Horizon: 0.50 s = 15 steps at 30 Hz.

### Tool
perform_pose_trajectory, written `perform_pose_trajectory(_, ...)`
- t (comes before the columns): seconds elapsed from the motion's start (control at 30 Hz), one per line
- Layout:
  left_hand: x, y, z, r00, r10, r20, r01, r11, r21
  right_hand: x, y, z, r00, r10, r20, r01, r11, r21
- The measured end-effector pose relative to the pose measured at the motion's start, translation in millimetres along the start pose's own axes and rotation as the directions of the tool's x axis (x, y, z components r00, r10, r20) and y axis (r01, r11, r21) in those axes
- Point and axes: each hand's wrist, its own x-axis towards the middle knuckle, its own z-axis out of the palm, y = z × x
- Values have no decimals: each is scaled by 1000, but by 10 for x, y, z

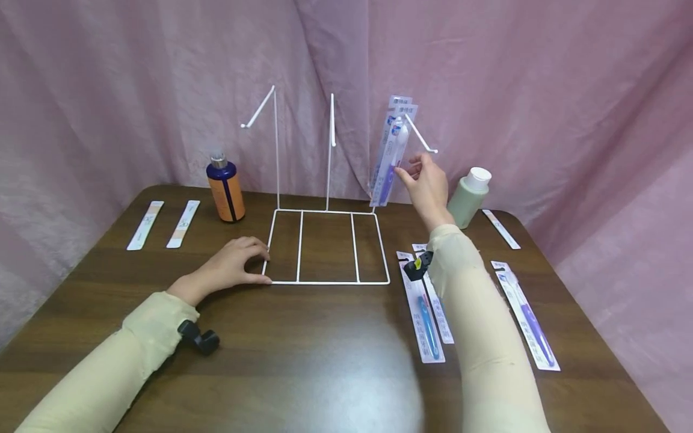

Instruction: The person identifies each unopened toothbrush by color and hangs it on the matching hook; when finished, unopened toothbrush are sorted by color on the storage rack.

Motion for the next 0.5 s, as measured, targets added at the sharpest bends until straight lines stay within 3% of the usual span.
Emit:
perform_pose_trajectory(0.2,-31,-17,-57,1000,-12,1,12,1000,-2,-74,19,-187,998,-46,46,48,998,-31)
perform_pose_trajectory(0.5,-60,17,-105,1000,-13,3,13,1000,-8,-347,133,-763,964,-82,253,126,979,-163)
